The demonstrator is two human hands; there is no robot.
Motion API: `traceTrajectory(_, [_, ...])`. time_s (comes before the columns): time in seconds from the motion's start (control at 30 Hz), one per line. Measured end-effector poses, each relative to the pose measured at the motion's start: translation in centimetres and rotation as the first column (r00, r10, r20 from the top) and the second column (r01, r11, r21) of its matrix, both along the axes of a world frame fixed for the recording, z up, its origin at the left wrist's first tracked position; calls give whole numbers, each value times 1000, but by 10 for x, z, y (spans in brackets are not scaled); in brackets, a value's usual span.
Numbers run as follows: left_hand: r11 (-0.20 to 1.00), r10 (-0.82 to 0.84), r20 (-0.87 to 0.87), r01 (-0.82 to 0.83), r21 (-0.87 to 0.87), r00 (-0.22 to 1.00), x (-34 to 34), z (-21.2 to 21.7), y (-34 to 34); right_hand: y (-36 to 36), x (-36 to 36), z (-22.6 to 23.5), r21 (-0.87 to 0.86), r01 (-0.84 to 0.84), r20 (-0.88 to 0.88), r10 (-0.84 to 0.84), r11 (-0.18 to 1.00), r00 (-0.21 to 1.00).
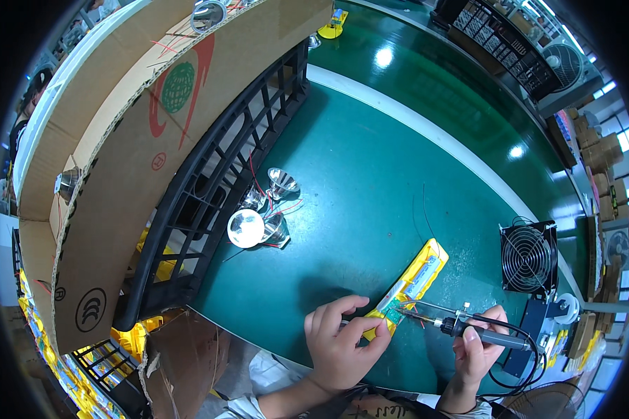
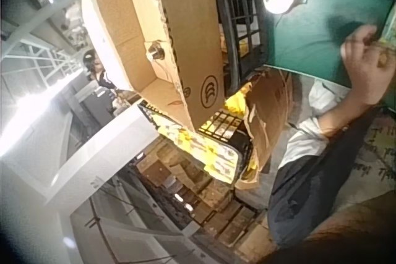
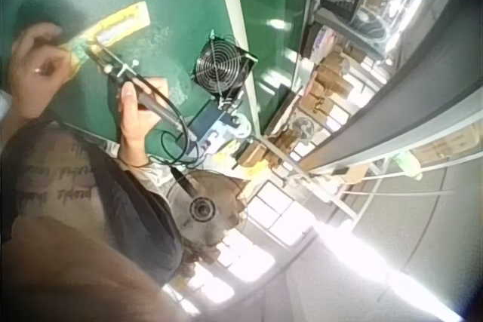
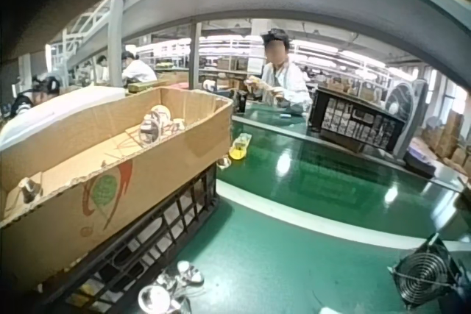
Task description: The person solders wires onto circuit boards in flashlight housings using a soldering iron, places finished units onto a conveyor belt, gathers additional housings from a crate and reflectors from a box, and solders wires to the next assemblies.
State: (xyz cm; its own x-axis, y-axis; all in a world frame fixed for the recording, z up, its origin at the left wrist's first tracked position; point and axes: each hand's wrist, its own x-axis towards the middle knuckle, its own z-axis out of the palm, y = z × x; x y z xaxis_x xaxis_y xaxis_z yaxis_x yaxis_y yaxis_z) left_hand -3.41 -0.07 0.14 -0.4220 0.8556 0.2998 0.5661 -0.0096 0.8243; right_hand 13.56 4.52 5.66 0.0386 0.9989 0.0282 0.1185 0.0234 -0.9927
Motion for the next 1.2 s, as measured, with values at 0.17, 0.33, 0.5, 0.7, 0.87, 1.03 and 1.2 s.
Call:
traceTrajectory(0.17, [1000,8,-5,-8,-6,1000,1,-1,-1,0,1,0,24,-25,9,25,999,1000])
traceTrajectory(0.33, [1000,-1,-8,1,-6,1000,0,-1,-1,-1,1,1,36,-23,14,23,999,1000])
traceTrajectory(0.5, [999,-18,-18,17,-36,1000,-2,2,-4,-2,2,3,68,31,-8,-31,997,999])
traceTrajectory(0.7, [991,-108,260,84,101,959,-17,2,-27,-2,12,8,125,82,-47,-77,989,996])
traceTrajectory(0.87, [988,-156,63,156,11,986,-34,2,-31,-5,22,10,198,163,-89,-148,967,985])
traceTrajectory(1.03, [959,-280,-135,283,6,950,-30,3,-25,-9,22,16,169,151,-91,-138,974,986])
traceTrajectory(1.2, [927,-374,-191,374,-39,907,-30,5,-19,-16,24,18,168,129,-80,-117,977,990])
